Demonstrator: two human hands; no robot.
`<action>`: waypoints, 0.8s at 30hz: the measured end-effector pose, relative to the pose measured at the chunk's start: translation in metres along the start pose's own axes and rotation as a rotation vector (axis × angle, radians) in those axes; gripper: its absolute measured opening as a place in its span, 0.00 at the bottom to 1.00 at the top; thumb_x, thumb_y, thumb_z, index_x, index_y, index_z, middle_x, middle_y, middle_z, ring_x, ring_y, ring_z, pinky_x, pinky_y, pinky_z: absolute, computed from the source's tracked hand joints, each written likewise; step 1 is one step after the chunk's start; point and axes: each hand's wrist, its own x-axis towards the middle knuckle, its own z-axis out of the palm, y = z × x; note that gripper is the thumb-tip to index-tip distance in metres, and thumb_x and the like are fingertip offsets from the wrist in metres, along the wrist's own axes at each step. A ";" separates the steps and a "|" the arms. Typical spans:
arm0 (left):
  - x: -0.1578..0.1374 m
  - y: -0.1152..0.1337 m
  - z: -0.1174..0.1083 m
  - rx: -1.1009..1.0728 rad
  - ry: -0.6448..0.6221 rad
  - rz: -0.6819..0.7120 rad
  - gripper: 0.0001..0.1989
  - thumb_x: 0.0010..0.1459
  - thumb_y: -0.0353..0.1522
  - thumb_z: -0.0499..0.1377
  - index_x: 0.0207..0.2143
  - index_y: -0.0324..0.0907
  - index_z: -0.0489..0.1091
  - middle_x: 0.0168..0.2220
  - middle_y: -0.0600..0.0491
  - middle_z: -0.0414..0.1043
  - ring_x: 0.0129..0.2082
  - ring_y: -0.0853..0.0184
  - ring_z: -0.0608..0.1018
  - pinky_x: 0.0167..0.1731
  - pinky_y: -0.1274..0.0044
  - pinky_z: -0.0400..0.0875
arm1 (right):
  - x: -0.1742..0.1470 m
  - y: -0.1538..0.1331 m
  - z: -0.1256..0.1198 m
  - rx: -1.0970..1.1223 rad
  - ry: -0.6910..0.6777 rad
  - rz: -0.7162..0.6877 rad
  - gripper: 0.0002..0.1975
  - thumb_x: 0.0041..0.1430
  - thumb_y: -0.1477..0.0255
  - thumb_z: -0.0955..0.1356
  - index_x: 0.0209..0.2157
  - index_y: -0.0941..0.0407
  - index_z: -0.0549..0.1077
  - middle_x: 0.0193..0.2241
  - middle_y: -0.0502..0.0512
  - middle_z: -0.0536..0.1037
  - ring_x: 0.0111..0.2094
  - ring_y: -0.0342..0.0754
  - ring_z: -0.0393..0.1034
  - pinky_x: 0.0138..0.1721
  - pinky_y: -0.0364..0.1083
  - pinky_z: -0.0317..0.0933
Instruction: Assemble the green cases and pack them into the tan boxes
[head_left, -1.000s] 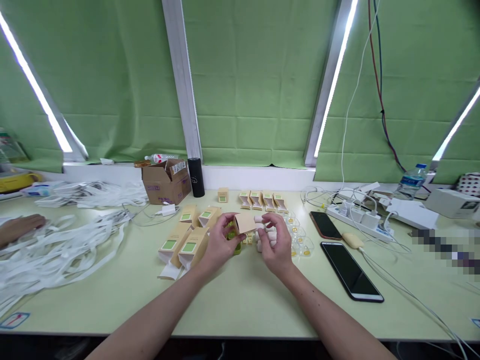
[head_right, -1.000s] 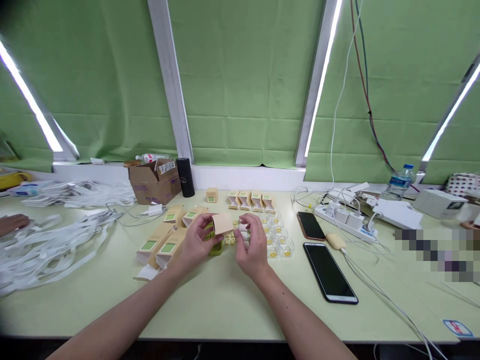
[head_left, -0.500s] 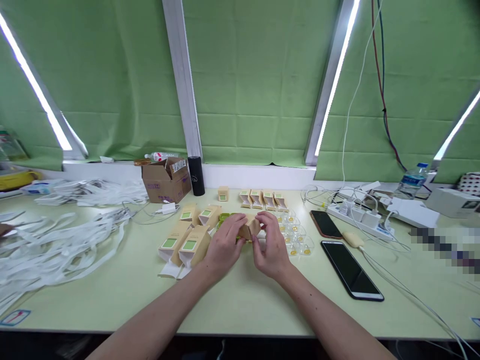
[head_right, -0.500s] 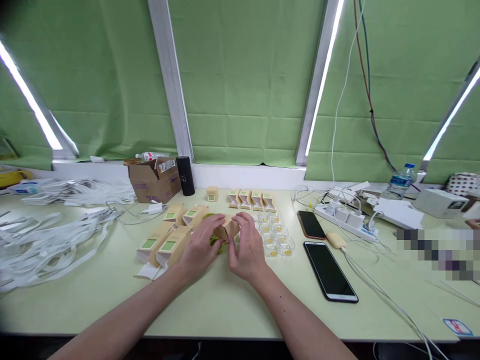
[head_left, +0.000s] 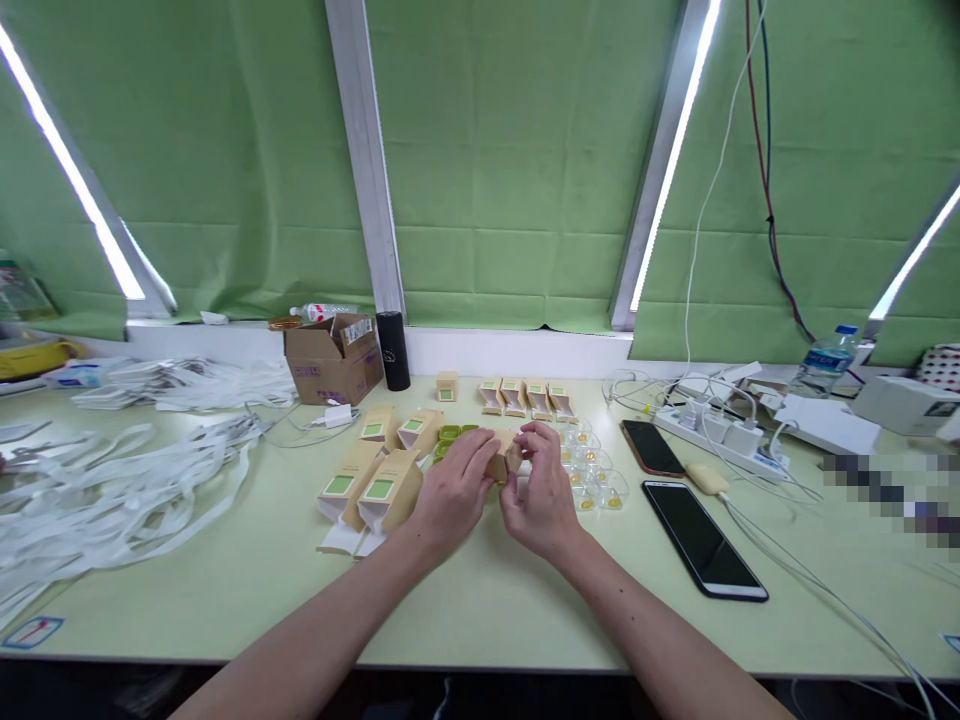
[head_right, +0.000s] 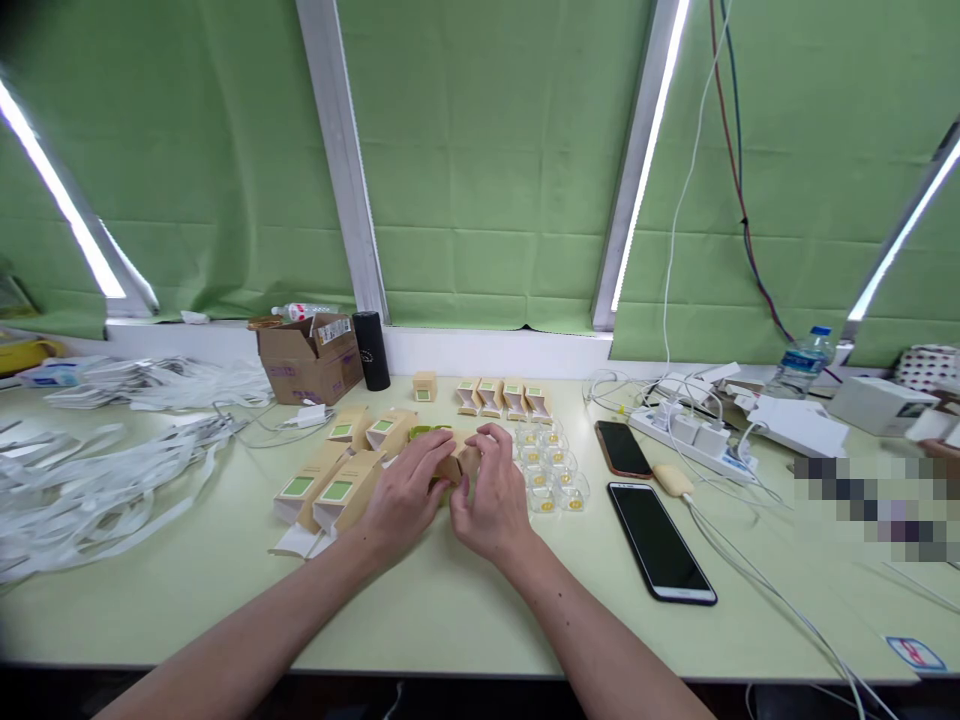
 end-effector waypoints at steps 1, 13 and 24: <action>0.000 0.000 0.000 -0.005 -0.009 -0.010 0.25 0.65 0.21 0.56 0.62 0.43 0.64 0.60 0.40 0.74 0.63 0.52 0.76 0.60 0.57 0.77 | 0.000 0.000 0.000 0.001 0.005 0.006 0.29 0.54 0.79 0.67 0.57 0.53 0.59 0.56 0.67 0.64 0.53 0.61 0.71 0.39 0.57 0.77; -0.003 -0.001 0.003 -0.108 0.001 -0.085 0.29 0.61 0.20 0.56 0.63 0.44 0.63 0.61 0.42 0.73 0.64 0.53 0.75 0.61 0.58 0.76 | 0.002 0.003 -0.002 0.050 0.083 0.048 0.27 0.55 0.81 0.65 0.56 0.53 0.61 0.55 0.66 0.67 0.46 0.55 0.74 0.35 0.51 0.74; -0.003 0.000 0.001 -0.271 -0.040 -0.293 0.29 0.62 0.24 0.60 0.64 0.46 0.61 0.59 0.43 0.74 0.61 0.53 0.77 0.60 0.57 0.75 | 0.006 0.005 -0.005 0.214 0.193 0.058 0.22 0.68 0.73 0.67 0.61 0.51 0.60 0.58 0.66 0.68 0.50 0.55 0.76 0.44 0.56 0.80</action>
